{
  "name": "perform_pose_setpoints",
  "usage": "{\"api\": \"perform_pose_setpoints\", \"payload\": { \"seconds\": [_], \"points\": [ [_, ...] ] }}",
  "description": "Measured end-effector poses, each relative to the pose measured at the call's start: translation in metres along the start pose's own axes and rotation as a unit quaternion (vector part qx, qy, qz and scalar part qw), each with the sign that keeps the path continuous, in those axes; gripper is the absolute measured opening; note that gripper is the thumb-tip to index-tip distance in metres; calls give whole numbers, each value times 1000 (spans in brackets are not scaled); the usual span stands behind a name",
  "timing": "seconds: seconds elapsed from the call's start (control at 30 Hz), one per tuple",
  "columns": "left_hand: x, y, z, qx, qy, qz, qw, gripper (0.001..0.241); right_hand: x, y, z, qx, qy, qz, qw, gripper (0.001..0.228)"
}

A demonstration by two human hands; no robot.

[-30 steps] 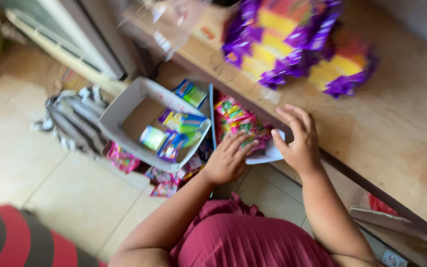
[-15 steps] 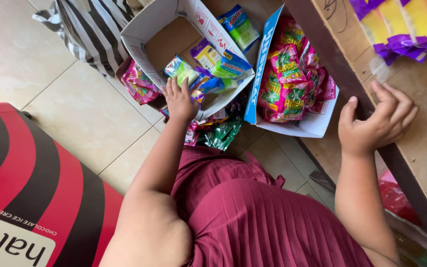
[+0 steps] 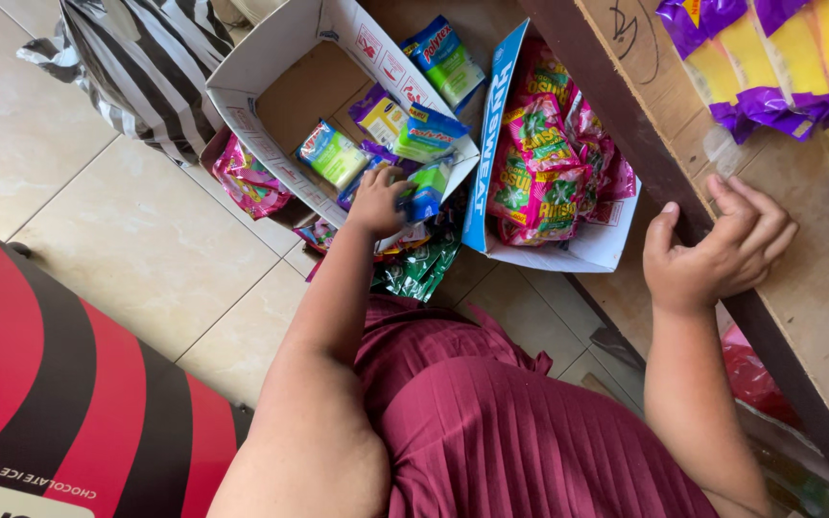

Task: The person picks up snack packages and a plastic jar from boxes on the floor and places them onto a wooden shelf. They organize the snack packages by stacking them in rows on the shelf.

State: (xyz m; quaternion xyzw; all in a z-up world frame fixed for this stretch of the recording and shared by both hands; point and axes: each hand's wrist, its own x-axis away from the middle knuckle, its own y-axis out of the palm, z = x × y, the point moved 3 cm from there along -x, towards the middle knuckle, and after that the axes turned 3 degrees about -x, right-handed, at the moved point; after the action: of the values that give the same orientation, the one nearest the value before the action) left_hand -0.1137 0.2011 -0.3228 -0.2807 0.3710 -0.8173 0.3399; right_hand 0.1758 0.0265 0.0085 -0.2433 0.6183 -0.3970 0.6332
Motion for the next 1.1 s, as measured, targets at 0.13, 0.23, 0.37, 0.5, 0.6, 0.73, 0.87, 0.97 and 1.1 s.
{"api": "perform_pose_setpoints", "payload": {
  "seconds": [0.13, 0.23, 0.37, 0.5, 0.6, 0.73, 0.87, 0.97, 1.1],
  "points": [
    [10, 7, -14, -71, -114, -10, 991, 71, 2, 1, 0, 14, 4, -2, 1000, 29],
    [3, 23, -23, -150, -178, -45, 971, 71, 3, 2, 1, 16, 9, 3, 1000, 28],
    [-13, 45, -36, -273, -150, 23, 950, 63, 3, 3, 1, 30, 8, 2, 1000, 28],
    [-13, 29, -33, -165, -175, 38, 970, 68, 3, 5, 0, 42, 15, 6, 999, 26],
    [-1, -6, -17, -20, -246, -37, 968, 80, 4, 3, 0, 43, 18, 6, 999, 26],
    [29, -55, -6, 163, -270, 28, 949, 86, 0, -2, -3, 6, 27, 6, 1000, 25],
    [73, -66, -15, 297, -197, 148, 923, 84, -5, -17, -16, -185, 72, 35, 980, 18],
    [106, -69, -22, 304, -167, 187, 919, 86, -2, -10, -68, -286, 34, 111, 951, 11],
    [133, -79, -31, 420, -197, 175, 868, 85, 16, 88, -144, -435, 39, -192, 879, 26]
  ]
}}
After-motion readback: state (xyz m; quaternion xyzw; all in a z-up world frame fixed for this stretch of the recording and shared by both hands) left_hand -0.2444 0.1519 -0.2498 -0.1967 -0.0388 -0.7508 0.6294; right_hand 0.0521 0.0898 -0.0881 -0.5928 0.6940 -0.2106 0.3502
